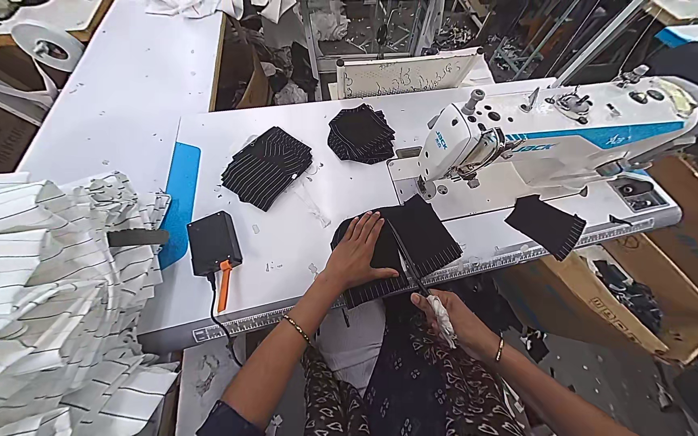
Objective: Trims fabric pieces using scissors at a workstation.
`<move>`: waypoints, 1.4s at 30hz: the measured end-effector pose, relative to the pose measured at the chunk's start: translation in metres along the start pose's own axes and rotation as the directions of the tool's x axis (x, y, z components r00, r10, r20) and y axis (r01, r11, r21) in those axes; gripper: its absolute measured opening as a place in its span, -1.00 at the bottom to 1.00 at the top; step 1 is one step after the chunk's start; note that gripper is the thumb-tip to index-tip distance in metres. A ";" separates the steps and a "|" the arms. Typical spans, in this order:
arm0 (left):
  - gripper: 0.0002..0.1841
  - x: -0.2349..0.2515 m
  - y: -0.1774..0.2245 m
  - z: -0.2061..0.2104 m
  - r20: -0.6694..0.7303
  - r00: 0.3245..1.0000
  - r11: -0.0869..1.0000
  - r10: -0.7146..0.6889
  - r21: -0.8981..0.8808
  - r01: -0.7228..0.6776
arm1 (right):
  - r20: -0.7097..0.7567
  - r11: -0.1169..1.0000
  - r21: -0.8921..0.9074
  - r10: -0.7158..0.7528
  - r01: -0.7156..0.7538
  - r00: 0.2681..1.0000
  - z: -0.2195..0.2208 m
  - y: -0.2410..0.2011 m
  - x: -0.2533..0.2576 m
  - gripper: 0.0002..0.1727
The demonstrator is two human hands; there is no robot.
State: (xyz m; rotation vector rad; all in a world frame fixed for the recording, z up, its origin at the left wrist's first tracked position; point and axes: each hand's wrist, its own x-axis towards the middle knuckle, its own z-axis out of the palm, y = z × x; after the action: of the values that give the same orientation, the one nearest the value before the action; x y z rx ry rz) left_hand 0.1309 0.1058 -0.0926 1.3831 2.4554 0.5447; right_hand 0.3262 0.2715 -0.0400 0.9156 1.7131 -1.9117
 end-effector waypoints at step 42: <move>0.03 0.008 0.026 0.011 -0.019 0.948 0.946 -0.319 0.050 0.319 | 0.024 0.803 -0.596 -0.002 0.016 1.000 -0.064 0.001 -0.008 -0.49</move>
State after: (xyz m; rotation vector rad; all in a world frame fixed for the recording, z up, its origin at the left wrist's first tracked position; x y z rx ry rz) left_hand 0.1514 0.1271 -0.0907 0.9688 2.6453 0.4139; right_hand 0.3448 0.3327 -0.0368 0.6270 2.1165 -1.2281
